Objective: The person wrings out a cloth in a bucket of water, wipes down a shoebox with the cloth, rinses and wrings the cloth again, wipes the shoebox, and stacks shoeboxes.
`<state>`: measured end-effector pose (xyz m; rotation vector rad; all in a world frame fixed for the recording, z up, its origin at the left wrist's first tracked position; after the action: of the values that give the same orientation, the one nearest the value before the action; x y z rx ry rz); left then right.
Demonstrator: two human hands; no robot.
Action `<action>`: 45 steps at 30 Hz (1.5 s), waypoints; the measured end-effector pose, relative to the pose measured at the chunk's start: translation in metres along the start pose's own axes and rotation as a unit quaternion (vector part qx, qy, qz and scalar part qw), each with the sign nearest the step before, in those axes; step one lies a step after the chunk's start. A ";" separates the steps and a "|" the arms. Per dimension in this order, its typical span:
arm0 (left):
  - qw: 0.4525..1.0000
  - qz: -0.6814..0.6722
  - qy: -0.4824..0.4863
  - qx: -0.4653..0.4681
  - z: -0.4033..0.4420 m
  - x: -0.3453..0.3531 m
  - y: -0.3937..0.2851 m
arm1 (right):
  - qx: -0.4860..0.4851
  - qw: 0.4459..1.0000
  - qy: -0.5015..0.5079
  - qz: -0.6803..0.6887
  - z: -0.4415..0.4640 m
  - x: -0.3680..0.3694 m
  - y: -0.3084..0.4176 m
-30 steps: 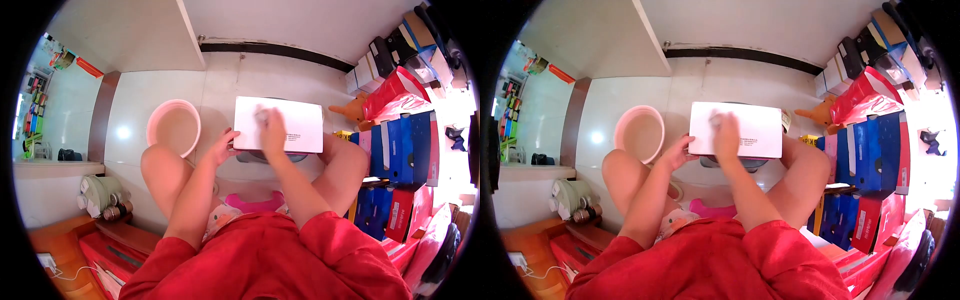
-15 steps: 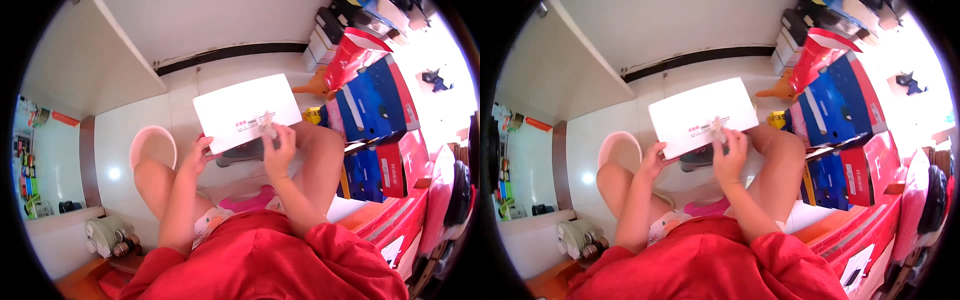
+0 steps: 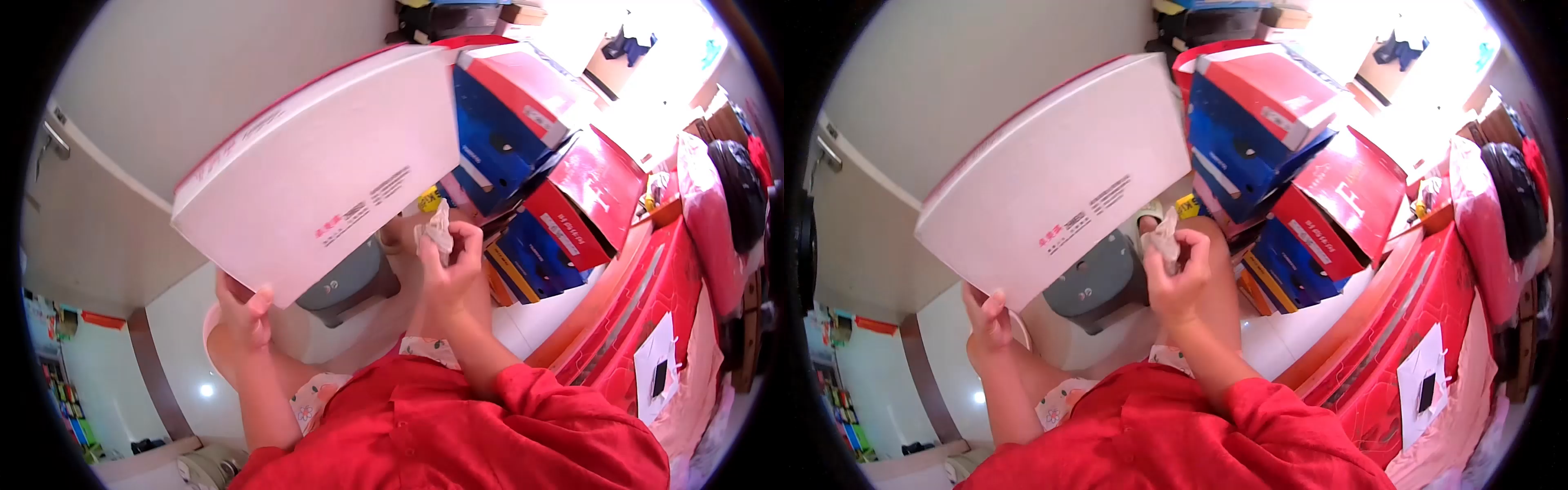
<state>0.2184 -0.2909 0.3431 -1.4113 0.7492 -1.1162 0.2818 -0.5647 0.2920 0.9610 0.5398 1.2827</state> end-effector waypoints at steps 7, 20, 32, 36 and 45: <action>0.906 0.160 0.102 0.379 -0.007 0.203 -0.091 | -0.173 0.982 -0.059 0.043 0.047 -0.060 0.106; 0.748 0.187 0.250 0.586 -0.092 0.376 -0.092 | -0.109 0.962 -0.241 0.074 0.061 -0.189 0.078; 0.712 0.338 0.303 0.536 -0.023 0.426 0.026 | 0.205 0.961 -0.175 0.067 0.069 -0.204 -0.003; 0.771 0.322 0.322 0.444 0.016 0.416 -0.001 | 0.232 0.962 -0.103 0.097 0.071 -0.192 -0.012; 0.666 0.553 0.181 0.467 0.095 0.418 0.040 | 0.082 0.993 0.084 -0.016 0.125 -0.113 0.004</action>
<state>0.4583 -0.6436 0.3996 0.2624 0.8886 -0.5513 0.3521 -0.7099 0.3424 0.9803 0.7977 1.3121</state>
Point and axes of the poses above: each hand's wrist, its own z-axis towards the middle knuckle, its own x-axis out of the palm, y = z × x, the point moved 5 cm from there along z, towards the middle knuckle, and after that the axes turned 8 degrees about -x, right-handed, at the moved point
